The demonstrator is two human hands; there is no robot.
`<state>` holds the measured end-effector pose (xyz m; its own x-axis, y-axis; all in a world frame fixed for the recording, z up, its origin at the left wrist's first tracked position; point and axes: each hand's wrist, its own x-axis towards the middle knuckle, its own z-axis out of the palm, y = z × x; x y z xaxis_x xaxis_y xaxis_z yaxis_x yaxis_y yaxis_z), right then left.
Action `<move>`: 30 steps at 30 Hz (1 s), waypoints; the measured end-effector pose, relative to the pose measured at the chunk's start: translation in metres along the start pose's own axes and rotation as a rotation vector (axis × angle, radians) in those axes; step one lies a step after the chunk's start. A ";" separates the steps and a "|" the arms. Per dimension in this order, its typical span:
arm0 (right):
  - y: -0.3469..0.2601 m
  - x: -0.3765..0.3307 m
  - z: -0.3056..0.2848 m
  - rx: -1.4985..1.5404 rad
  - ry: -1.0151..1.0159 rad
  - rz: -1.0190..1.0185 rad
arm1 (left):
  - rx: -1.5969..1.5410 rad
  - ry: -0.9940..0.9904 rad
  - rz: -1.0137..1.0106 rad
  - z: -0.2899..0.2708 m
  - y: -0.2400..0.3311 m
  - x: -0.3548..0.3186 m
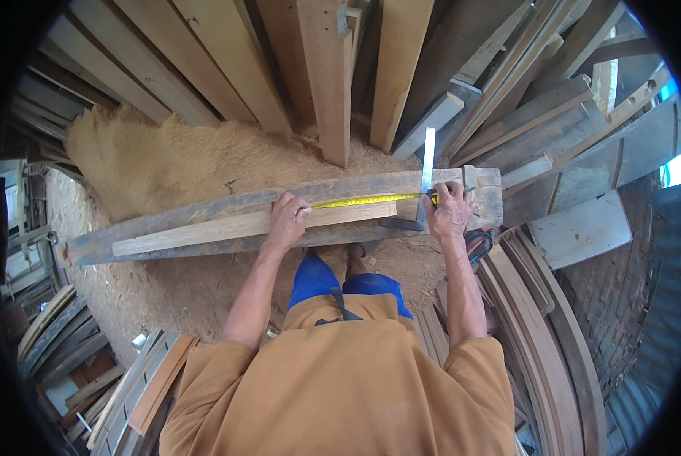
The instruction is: The person measures a wooden board with a tape measure, aligns a square ruler, and marks lines on the wood using a pencil.
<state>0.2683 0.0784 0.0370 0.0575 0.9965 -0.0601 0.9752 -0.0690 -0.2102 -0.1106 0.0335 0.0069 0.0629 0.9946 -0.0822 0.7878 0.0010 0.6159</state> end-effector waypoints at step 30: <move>0.000 0.003 -0.005 0.024 -0.060 0.036 | -0.005 0.003 0.013 0.002 -0.001 0.001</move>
<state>0.2695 0.0819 0.0418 0.0785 0.9889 -0.1262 0.9673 -0.1062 -0.2302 -0.1103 0.0343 0.0047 0.0709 0.9949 -0.0717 0.7841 -0.0112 0.6205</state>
